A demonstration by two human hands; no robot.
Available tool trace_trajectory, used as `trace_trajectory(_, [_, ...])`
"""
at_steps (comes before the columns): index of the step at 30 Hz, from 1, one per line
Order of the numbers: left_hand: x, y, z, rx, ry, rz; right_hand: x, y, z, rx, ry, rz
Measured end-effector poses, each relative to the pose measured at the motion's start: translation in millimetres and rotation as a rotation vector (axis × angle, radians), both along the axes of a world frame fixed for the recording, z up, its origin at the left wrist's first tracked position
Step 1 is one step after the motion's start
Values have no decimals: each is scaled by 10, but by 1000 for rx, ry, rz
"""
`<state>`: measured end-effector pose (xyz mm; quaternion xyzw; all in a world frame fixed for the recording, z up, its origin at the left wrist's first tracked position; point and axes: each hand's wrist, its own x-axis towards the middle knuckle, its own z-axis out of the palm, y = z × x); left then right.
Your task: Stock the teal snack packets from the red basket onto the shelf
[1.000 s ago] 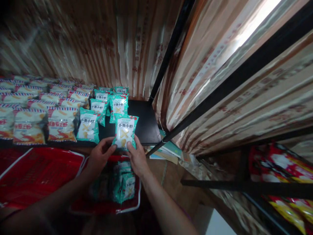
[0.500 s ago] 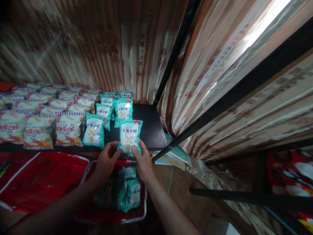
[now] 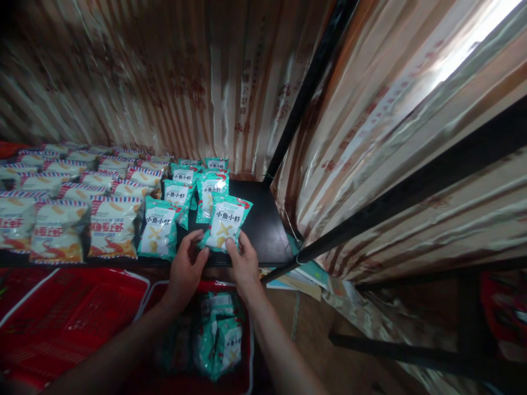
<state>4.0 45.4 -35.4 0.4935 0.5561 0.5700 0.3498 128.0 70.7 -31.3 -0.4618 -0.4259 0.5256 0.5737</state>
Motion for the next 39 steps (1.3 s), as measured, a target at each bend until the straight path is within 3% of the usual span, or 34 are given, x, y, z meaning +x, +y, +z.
trace_trajectory(15, [-29,130,-108,45,68,-28,-99,351,-60,150,-361,-86])
trace_trajectory(27, [-28,215,-193,68,187,1,-160,424,-114,245,-650,-198])
trace_trajectory(39, [-44,222,-180,36,237,18,-170,431,-174,232,-750,-222])
